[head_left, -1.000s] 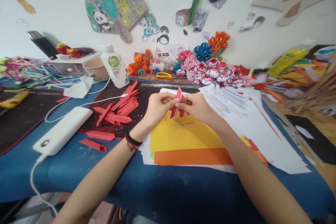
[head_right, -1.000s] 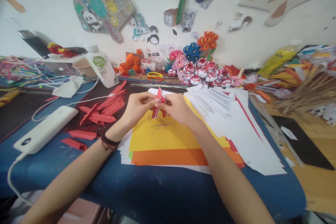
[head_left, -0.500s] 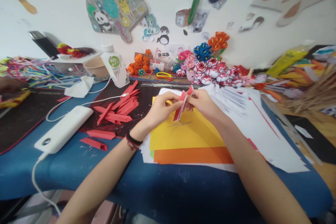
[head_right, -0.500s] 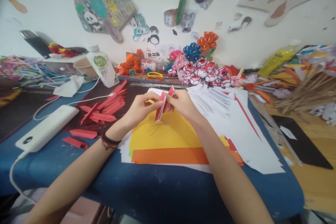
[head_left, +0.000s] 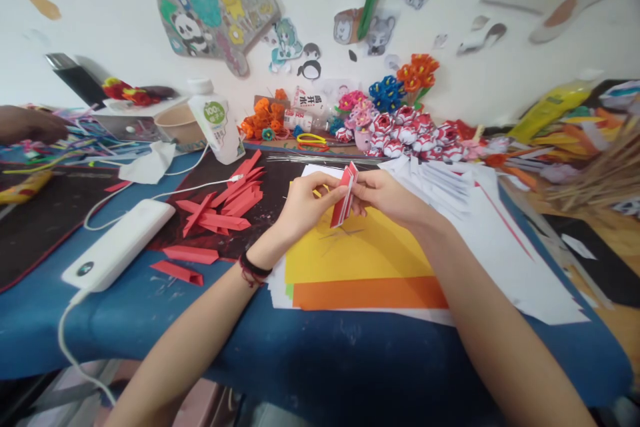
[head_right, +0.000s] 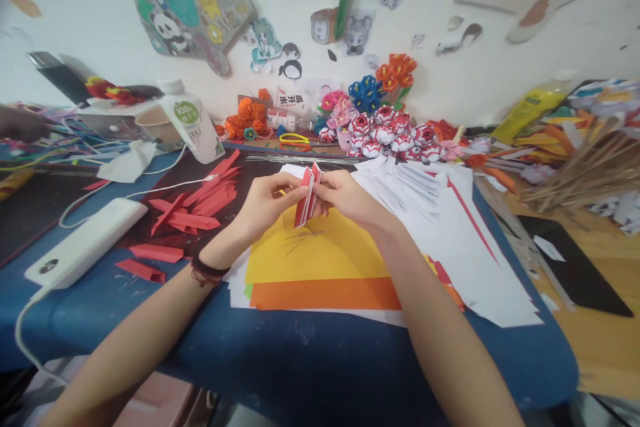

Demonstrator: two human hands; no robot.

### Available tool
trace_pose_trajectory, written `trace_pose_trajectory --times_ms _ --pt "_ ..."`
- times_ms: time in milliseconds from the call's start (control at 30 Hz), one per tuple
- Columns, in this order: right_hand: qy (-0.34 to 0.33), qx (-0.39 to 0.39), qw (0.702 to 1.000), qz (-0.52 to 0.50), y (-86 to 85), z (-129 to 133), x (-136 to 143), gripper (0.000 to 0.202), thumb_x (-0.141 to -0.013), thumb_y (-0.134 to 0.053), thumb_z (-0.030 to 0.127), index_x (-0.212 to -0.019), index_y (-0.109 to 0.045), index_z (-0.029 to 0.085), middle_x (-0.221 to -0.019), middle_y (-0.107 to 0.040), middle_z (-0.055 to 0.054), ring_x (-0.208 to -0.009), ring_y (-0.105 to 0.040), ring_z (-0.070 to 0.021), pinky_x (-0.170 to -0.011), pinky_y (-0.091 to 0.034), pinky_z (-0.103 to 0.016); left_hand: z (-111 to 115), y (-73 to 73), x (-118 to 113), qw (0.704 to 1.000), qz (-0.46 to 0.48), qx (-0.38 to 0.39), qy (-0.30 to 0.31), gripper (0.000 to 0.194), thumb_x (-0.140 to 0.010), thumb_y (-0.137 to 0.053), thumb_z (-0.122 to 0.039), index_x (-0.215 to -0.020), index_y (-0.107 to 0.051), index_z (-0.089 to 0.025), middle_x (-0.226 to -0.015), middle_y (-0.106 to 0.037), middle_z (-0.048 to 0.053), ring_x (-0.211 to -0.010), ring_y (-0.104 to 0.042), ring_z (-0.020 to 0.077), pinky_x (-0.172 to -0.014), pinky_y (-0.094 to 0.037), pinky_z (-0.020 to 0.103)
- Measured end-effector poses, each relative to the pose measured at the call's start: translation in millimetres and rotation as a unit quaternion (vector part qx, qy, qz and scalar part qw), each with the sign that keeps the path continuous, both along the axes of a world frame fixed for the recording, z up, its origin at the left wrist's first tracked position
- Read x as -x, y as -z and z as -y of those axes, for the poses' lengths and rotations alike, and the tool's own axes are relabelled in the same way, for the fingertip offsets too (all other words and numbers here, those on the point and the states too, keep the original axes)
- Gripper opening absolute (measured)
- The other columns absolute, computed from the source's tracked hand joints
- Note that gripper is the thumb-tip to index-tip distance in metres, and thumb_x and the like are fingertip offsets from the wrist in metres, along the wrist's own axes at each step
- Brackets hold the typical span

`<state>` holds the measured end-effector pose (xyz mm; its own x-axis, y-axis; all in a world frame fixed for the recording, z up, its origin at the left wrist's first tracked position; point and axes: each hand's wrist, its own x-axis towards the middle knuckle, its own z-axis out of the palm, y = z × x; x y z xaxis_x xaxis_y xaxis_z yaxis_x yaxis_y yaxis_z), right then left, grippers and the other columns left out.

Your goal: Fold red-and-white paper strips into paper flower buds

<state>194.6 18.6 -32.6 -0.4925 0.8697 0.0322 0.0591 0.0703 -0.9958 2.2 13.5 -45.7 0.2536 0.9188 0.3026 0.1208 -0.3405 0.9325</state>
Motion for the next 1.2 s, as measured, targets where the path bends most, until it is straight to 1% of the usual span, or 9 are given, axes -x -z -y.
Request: trace_pose_trajectory --times_ms 100,167,233,300,433,533,767,967,1200 --pt "-0.003 0.006 1.0 -0.018 -2.5 1 0 0.055 -0.079 -0.079 0.066 -0.082 -0.066 0.013 -0.065 -0.068 -0.002 -0.053 -0.06 -0.0098 -0.052 -0.045 -0.022 2 -4.7 1 0.996 0.064 0.057 0.02 0.032 -0.078 -0.082 -0.047 -0.082 -0.078 -0.016 -0.078 -0.072 0.004 -0.065 -0.053 0.0112 -0.059 -0.038 0.025" --pt "-0.022 0.011 0.999 -0.03 -4.0 2 0 0.052 -0.08 -0.08 0.062 -0.088 -0.068 0.012 -0.067 -0.069 -0.002 -0.054 -0.06 -0.0092 -0.053 -0.046 -0.022 1 -7.0 1 0.991 0.101 0.087 0.026 0.036 -0.075 -0.085 -0.049 -0.081 -0.078 -0.015 -0.073 -0.068 0.002 -0.06 -0.046 0.0087 -0.055 -0.032 0.024" --pt "-0.043 0.014 0.998 -0.038 -4.5 2 0 0.049 -0.082 -0.081 0.059 -0.093 -0.069 0.012 -0.071 -0.071 -0.003 -0.056 -0.061 -0.0093 -0.055 -0.048 -0.022 1 -8.1 1 0.985 0.13 0.104 0.036 0.037 -0.073 -0.086 -0.05 -0.08 -0.077 -0.014 -0.07 -0.065 0.001 -0.058 -0.042 0.0074 -0.054 -0.03 0.023" --pt "-0.059 0.011 0.997 -0.039 -4.0 2 0 0.047 -0.083 -0.081 0.056 -0.091 -0.07 0.012 -0.073 -0.072 -0.004 -0.057 -0.062 -0.0097 -0.057 -0.05 -0.023 0 -8.2 1 0.978 0.154 0.125 0.058 0.038 -0.072 -0.087 -0.05 -0.078 -0.075 -0.015 -0.067 -0.061 0.0 -0.058 -0.041 0.0071 -0.054 -0.029 0.023" --pt "-0.062 0.006 0.997 -0.052 -0.6 3 4 0.047 -0.08 -0.083 0.056 -0.087 -0.073 0.011 -0.067 -0.071 -0.003 -0.054 -0.061 -0.0094 -0.053 -0.047 -0.022 0 -6.3 1 0.964 0.189 0.16 0.095 0.041 -0.071 -0.088 -0.052 -0.073 -0.069 -0.015 -0.062 -0.054 -0.002 -0.055 -0.038 0.0061 -0.053 -0.027 0.024" --pt "-0.053 0.008 0.996 -0.064 1.2 4 6 0.045 -0.08 -0.084 0.055 -0.086 -0.073 0.012 -0.066 -0.07 -0.003 -0.052 -0.059 -0.0083 -0.049 -0.044 -0.02 -1 -5.0 1 0.959 0.204 0.167 0.107 0.043 -0.069 -0.09 -0.051 -0.072 -0.067 -0.015 -0.062 -0.051 -0.003 -0.054 -0.037 0.0054 -0.053 -0.025 0.024" --pt "-0.041 0.025 0.997 -0.063 0.7 5 9 0.045 -0.076 -0.086 0.056 -0.078 -0.075 0.012 -0.059 -0.067 -0.001 -0.048 -0.053 -0.0071 -0.045 -0.041 -0.02 2 -6.5 0 0.955 0.207 0.181 0.111 0.045 -0.065 -0.092 -0.053 -0.077 -0.069 -0.016 -0.063 -0.053 -0.003 -0.054 -0.037 0.0063 -0.052 -0.026 0.024" --pt "-0.032 0.016 0.997 -0.069 4.4 4 10 0.042 -0.079 -0.084 0.054 -0.078 -0.076 0.012 -0.056 -0.064 0.0 -0.047 -0.05 -0.0066 -0.045 -0.039 -0.019 1 -5.3 0 0.952 0.214 0.19 0.107 0.047 -0.064 -0.093 -0.052 -0.079 -0.07 -0.015 -0.064 -0.054 -0.003 -0.054 -0.039 0.0057 -0.052 -0.028 0.023" --pt "-0.019 0.002 0.998 -0.057 5.0 3 6 0.042 -0.081 -0.082 0.055 -0.077 -0.076 0.014 -0.057 -0.063 0.0 -0.048 -0.05 -0.0072 -0.045 -0.039 -0.02 2 -8.3 1 0.965 0.194 0.15 0.097 0.047 -0.069 -0.09 -0.055 -0.083 -0.07 -0.015 -0.067 -0.057 -0.002 -0.056 -0.046 0.0061 -0.053 -0.035 0.022"
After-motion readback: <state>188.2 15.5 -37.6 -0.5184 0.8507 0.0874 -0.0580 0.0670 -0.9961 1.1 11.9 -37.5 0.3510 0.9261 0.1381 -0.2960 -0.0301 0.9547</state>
